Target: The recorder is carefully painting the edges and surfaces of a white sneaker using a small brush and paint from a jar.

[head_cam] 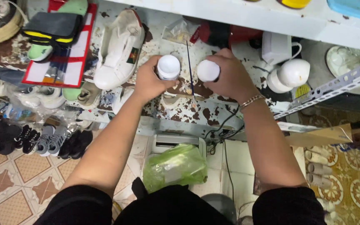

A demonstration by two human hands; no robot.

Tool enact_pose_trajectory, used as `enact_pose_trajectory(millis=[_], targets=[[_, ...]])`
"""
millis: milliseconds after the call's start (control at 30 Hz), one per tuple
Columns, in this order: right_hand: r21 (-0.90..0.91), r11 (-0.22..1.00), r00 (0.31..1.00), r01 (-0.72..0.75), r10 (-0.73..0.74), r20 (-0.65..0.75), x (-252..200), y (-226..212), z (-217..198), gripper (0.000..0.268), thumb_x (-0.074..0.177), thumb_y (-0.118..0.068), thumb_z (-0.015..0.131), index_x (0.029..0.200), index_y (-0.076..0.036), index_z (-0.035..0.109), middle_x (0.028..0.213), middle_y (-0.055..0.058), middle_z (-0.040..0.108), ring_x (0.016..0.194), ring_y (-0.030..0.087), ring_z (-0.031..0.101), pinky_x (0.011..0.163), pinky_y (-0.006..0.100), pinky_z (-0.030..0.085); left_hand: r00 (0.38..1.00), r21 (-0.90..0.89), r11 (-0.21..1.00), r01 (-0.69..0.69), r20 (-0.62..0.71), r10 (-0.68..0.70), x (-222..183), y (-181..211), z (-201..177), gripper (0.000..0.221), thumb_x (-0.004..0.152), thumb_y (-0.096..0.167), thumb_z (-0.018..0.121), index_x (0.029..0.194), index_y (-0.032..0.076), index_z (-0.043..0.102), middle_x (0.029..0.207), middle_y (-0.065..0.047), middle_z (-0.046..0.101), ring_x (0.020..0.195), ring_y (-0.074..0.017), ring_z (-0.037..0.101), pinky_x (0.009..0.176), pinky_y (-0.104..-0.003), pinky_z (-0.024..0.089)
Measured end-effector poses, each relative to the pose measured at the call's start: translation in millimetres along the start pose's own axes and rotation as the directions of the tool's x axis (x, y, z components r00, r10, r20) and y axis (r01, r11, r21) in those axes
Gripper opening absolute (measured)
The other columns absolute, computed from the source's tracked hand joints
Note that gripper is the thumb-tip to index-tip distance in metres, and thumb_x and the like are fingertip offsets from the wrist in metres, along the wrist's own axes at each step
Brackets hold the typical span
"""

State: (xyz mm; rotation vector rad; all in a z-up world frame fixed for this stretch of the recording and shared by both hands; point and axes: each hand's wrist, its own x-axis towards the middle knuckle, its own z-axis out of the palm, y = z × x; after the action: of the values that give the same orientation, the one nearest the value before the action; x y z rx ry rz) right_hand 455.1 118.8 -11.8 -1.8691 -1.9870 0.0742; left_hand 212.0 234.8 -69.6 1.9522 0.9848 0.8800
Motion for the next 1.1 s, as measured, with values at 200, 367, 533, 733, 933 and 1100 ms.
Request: enact_pose_trajectory(millis=[200,367,533,733,933,1100], targets=[[0.118,0.977,0.984,0.18,-0.177,-0.036,50.1,-31.0,11.1,0.064,0.066,-0.015,0.09,0.125,-0.002,0.067,0.115,0.018,0.064,0.111,0.036,0.063,0.1,0.042,0.053,0.999,-0.083,0.995,-0.045,0.005,0.046,3.2,-14.9,3.8,0.07,0.058,0.02,0.097,0.12,0.006,0.068,0.111,-0.01,0.076,0.104,-0.0221,0.073,0.094,-0.034,0.055],[0.18,0.962,0.976,0.205,-0.215,0.037,72.4,-61.5,4.3,0.07,0.062,-0.018,0.092,0.124,-0.002,0.066,0.118,0.016,0.069,0.112,0.034,0.066,0.098,0.041,0.052,0.997,-0.172,0.985,0.003,0.073,0.009,4.0,-13.0,-0.1,0.07,0.057,0.02,0.095,0.121,0.007,0.068,0.108,-0.008,0.077,0.099,-0.0204,0.074,0.092,-0.033,0.056],[0.321,0.902,0.947,0.288,-0.317,0.041,86.1,-51.6,37.6,0.076,0.066,-0.017,0.089,0.134,0.0,0.06,0.124,0.017,0.067,0.116,0.033,0.065,0.102,0.04,0.05,0.995,-0.105,0.993,0.046,0.094,-0.036,5.5,-12.6,-2.9,0.07,0.056,0.021,0.096,0.119,0.008,0.068,0.108,-0.007,0.077,0.097,-0.0206,0.074,0.091,-0.032,0.056],[0.253,0.904,0.895,0.344,-0.397,0.204,92.7,-57.3,39.1,0.053,0.07,-0.008,0.083,0.122,-0.003,0.071,0.121,0.016,0.066,0.114,0.033,0.063,0.102,0.04,0.049,0.995,-0.144,0.989,0.036,0.1,-0.022,9.5,-23.1,4.0,0.07,0.056,0.021,0.095,0.119,0.009,0.067,0.105,-0.008,0.077,0.095,-0.0214,0.073,0.089,-0.033,0.057],[0.291,0.87,0.828,0.397,-0.477,0.296,110.8,-41.6,52.1,0.051,0.065,-0.007,0.085,0.114,-0.005,0.072,0.119,0.013,0.066,0.113,0.03,0.065,0.098,0.037,0.052,0.996,-0.126,0.989,-0.076,0.031,0.081,7.2,-20.3,-5.0,0.076,0.054,0.02,0.097,0.12,0.006,0.061,0.107,-0.013,0.074,0.098,-0.0272,0.073,0.09,-0.036,0.057],[0.277,0.898,0.855,0.342,-0.42,0.305,96.7,-66.2,45.7,0.051,0.064,-0.006,0.085,0.113,-0.006,0.074,0.121,0.011,0.064,0.113,0.03,0.064,0.096,0.037,0.05,0.997,-0.08,0.994,-0.078,-0.019,0.076,-0.7,-24.3,-0.9,0.094,0.056,0.021,0.096,0.134,0.005,0.046,0.108,-0.016,0.074,0.103,-0.0332,0.073,0.091,-0.039,0.057]])
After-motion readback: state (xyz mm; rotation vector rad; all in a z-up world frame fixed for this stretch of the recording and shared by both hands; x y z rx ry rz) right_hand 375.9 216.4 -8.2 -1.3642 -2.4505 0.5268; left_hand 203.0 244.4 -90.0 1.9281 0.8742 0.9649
